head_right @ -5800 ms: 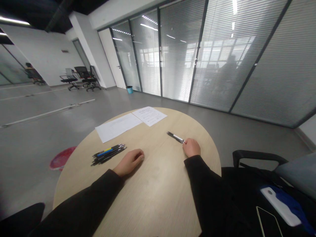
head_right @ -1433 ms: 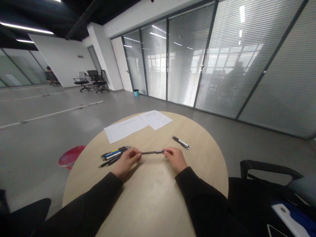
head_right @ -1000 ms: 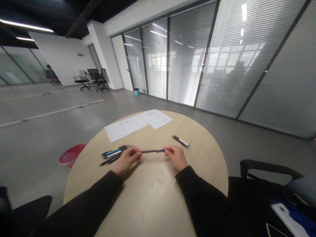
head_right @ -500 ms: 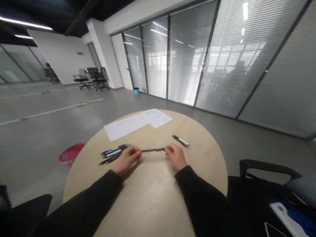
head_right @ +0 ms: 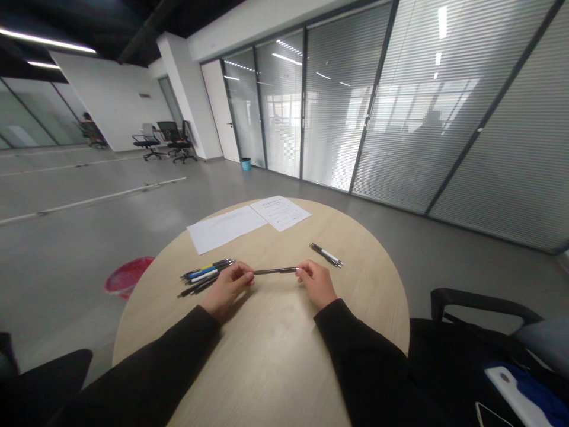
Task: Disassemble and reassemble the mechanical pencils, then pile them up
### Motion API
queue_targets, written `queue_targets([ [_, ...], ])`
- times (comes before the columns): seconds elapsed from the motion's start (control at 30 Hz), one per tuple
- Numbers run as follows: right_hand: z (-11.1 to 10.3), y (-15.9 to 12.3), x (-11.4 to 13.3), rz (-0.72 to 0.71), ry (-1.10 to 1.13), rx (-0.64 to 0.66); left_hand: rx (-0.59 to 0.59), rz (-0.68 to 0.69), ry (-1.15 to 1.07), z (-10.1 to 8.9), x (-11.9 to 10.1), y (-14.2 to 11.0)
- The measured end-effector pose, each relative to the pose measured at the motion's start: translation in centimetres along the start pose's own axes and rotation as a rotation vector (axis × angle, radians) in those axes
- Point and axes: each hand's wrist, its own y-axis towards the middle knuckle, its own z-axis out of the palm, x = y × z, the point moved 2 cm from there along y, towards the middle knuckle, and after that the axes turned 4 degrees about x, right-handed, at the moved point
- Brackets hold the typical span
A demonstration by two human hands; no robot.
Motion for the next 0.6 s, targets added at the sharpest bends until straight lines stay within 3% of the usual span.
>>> queue_targets([
  [0.6, -0.09, -0.2, 0.58, -0.019, -0.05, 0.018, 0.01, -0.013, -0.015, 0.0, -0.17, -0.1],
])
